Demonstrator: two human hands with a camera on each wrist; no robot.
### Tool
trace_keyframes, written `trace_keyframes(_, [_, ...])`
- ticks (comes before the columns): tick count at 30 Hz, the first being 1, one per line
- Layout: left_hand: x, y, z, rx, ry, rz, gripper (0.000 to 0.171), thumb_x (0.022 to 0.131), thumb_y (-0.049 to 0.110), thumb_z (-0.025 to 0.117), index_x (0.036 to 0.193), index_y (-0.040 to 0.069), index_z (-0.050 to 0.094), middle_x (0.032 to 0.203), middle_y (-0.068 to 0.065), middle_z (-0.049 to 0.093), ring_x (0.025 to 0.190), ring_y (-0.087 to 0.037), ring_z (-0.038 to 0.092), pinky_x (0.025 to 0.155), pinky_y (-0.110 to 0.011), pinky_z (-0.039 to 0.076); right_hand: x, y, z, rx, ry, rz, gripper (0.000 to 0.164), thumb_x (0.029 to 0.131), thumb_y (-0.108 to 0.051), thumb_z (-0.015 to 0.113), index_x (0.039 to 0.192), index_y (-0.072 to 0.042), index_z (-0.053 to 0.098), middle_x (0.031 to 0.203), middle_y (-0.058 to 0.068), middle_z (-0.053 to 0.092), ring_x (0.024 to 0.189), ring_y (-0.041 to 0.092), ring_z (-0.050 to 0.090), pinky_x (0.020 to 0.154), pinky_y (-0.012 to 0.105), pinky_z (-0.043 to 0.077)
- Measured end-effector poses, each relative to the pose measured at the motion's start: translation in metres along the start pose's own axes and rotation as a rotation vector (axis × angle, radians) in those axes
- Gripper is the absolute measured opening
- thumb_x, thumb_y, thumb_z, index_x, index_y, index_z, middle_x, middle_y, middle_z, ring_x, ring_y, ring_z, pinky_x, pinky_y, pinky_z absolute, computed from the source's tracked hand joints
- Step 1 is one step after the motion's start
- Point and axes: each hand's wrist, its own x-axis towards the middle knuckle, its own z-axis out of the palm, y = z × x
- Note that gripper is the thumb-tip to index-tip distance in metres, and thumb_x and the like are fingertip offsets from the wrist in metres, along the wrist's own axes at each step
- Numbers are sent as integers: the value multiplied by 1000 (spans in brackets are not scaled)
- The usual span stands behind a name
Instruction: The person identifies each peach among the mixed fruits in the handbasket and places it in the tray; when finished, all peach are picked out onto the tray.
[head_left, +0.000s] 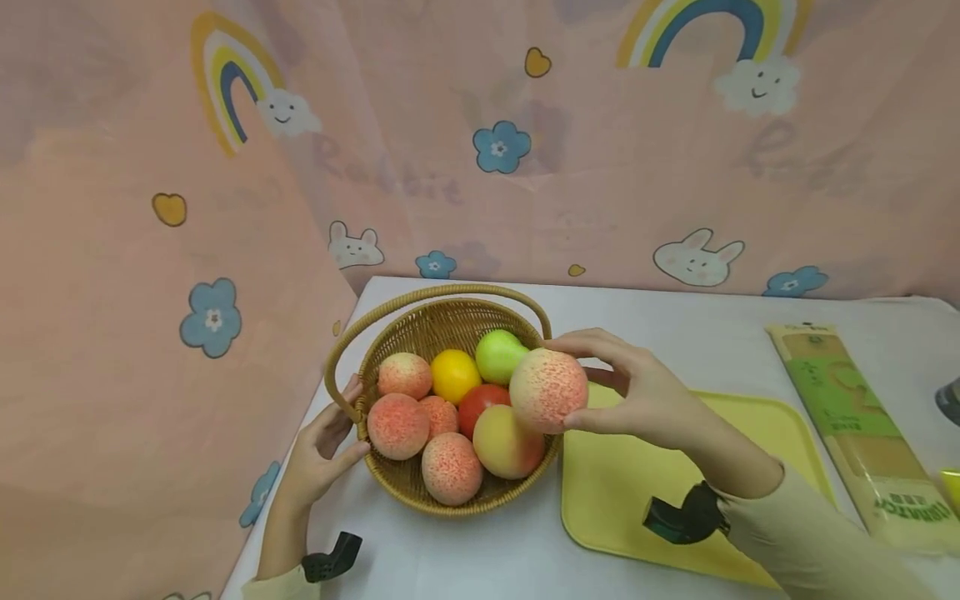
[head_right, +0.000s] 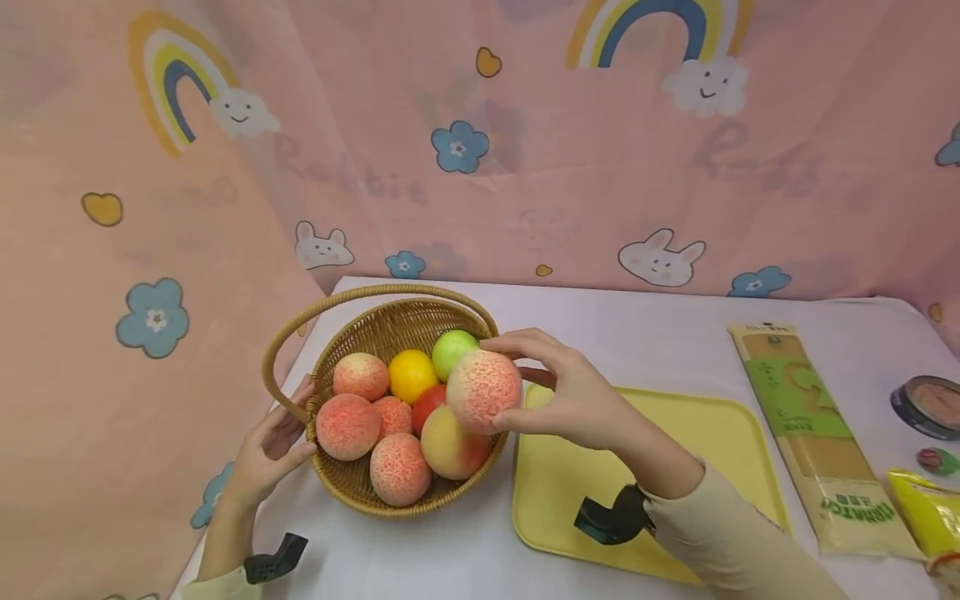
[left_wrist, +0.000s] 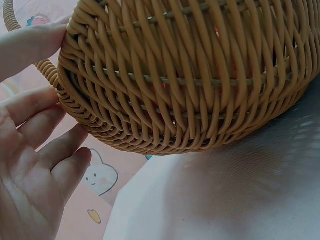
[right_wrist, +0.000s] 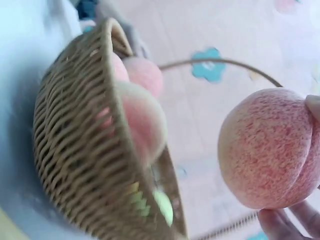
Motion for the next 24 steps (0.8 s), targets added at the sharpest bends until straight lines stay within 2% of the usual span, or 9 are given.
trace_keyframes(5, [0,-1,0,-13,-6,7,71,77,-17,63,141,-9,34,154,-25,20,141,-17,32,110,-19,32,-33,22,-15,3,121,28,65,75,6,75,134,-2,49,129,1,52,116,7,50,96,15,46])
trace_keyframes(10, [-1,-3,-1,-25,-12,24,71,76,-19,62,140,-13,33,154,-26,19,141,-16,32,110,-19,32,-55,49,-25,26,200,157,63,78,5,72,136,0,46,128,-3,51,111,6,51,92,11,45])
trace_keyframes(12, [-2,-2,-1,-27,-14,27,71,76,-19,62,140,-14,32,154,-27,18,141,-14,31,110,-19,32,-59,61,-27,43,198,224,63,80,0,72,137,-1,44,130,0,48,110,3,52,91,10,45])
trace_keyframes(16, [-2,0,-1,-28,-9,12,71,75,-20,62,140,-13,33,154,-27,18,141,-11,30,110,-18,31,-63,83,-28,53,160,339,62,84,-10,71,139,0,41,136,10,44,110,1,51,87,17,50])
trace_keyframes(20, [-1,2,0,-21,-3,-4,72,75,-19,62,140,-12,34,154,-26,18,141,-10,30,109,-18,31,-64,104,-29,36,134,404,61,85,-15,70,138,-2,43,136,15,46,111,10,49,82,25,52])
trace_keyframes(24, [0,1,1,-31,-8,15,72,74,-21,62,140,-13,34,153,-30,17,142,-11,29,110,-18,31,-63,119,-29,48,120,443,60,85,-17,71,138,-5,46,132,16,49,112,19,50,82,29,51])
